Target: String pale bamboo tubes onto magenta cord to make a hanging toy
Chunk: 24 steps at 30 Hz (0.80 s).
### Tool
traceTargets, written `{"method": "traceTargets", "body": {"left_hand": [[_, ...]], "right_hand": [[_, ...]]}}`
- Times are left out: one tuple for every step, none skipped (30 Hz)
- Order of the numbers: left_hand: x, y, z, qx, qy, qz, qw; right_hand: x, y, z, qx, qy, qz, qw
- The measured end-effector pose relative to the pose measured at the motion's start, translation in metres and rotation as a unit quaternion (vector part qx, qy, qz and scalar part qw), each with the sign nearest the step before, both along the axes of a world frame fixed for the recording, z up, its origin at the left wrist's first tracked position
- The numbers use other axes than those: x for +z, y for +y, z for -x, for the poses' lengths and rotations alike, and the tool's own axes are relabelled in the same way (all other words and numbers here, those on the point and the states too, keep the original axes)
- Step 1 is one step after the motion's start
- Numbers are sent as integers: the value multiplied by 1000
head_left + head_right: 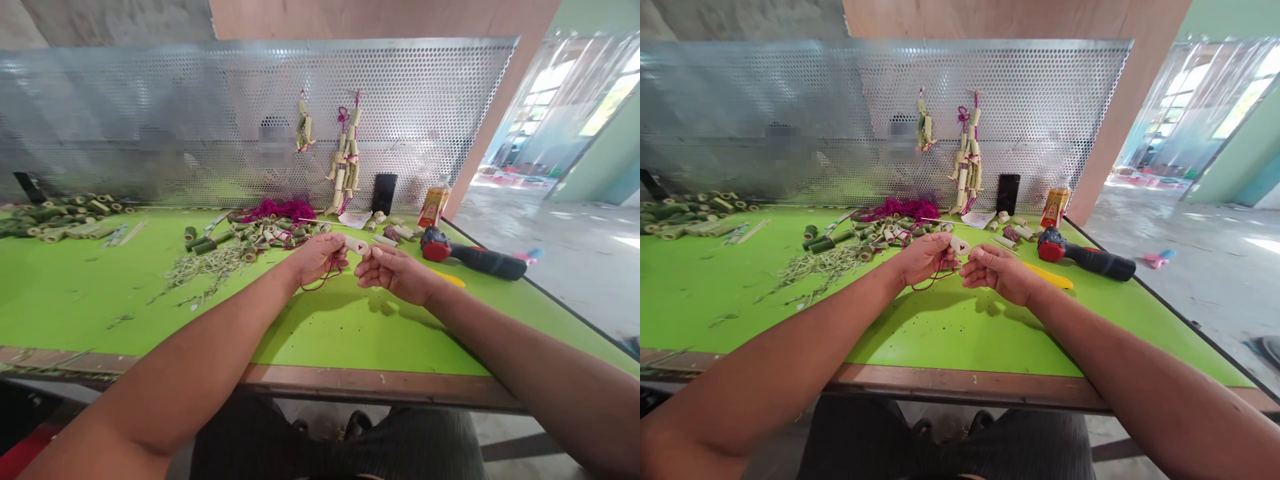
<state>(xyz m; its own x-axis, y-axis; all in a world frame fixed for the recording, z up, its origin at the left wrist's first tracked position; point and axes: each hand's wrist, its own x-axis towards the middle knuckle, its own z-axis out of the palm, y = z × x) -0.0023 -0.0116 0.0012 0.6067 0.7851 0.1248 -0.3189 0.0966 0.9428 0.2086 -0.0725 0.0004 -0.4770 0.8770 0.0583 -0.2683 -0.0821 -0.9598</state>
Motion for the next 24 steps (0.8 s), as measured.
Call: {"method": "traceTargets", "body": {"left_hand": [[0, 0, -1, 2, -2, 1, 1000], [0, -1, -1, 6, -2, 3, 1000], [0, 0, -1, 10, -1, 4, 1000], [0, 0, -2, 14, 2, 4, 1000], [0, 0, -2, 18, 6, 4, 1000], [0, 0, -2, 23, 10, 3, 1000], [0, 0, -1, 28, 13, 2, 1000], [0, 0, -1, 33, 14, 2, 999], [0, 0, -1, 37, 13, 2, 999], [1, -1, -2, 40, 11, 3, 999], [2, -2, -2, 42, 7, 6, 999], [3, -2, -2, 43, 3, 9, 999], [4, -3, -2, 44, 0, 13, 999], [5, -4, -2, 45, -3, 17, 999], [5, -4, -2, 48, -5, 22, 999], [6, -4, -2, 51, -8, 26, 998], [6, -3, -2, 55, -12, 29, 998], [6, -2, -2, 58, -15, 30, 998], [5, -1, -1, 60, -17, 30, 998], [5, 0, -1, 60, -17, 29, 998], [4, 1, -1, 61, -13, 28, 998], [3, 1, -1, 63, -8, 27, 998], [2, 2, -2, 65, -1, 26, 998], [2, 2, -2, 68, 5, 24, 997]], "right_hand": [[0, 0, 0, -9, 0, -2, 1000], [1, 0, -1, -18, -1, -4, 1000], [1, 0, -1, -24, -2, -4, 1000], [1, 1, -2, -30, -4, -3, 1000], [1, 1, -2, -34, -6, -3, 999], [2, 1, -2, -37, -8, -2, 999], [2, 1, -2, -39, -11, -2, 999], [2, 0, -2, -41, -13, -1, 999], [2, -1, -1, -43, -15, -1, 999], [3, -1, 0, -45, -16, -1, 999], [3, -1, 1, -49, -19, -3, 999], [3, -1, 2, -56, -23, -7, 998], [4, -1, 2, -68, -31, -14, 997], [5, 0, 0, -85, -51, -24, 995], [6, 2, -2, -109, -84, -39, 990], [7, 4, -6, -141, -131, -62, 979], [8, 7, -11, -180, -188, -95, 961], [10, 9, -16, -224, -245, -137, 933], [13, 10, -21, -269, -290, -186, 900], [15, 11, -26, -309, -314, -233, 867], [17, 11, -30, -341, -321, -273, 840], [20, 11, -31, -362, -317, -304, 822], [21, 9, -31, -370, -304, -321, 817], [22, 7, -29, -364, -288, -323, 825]]}}
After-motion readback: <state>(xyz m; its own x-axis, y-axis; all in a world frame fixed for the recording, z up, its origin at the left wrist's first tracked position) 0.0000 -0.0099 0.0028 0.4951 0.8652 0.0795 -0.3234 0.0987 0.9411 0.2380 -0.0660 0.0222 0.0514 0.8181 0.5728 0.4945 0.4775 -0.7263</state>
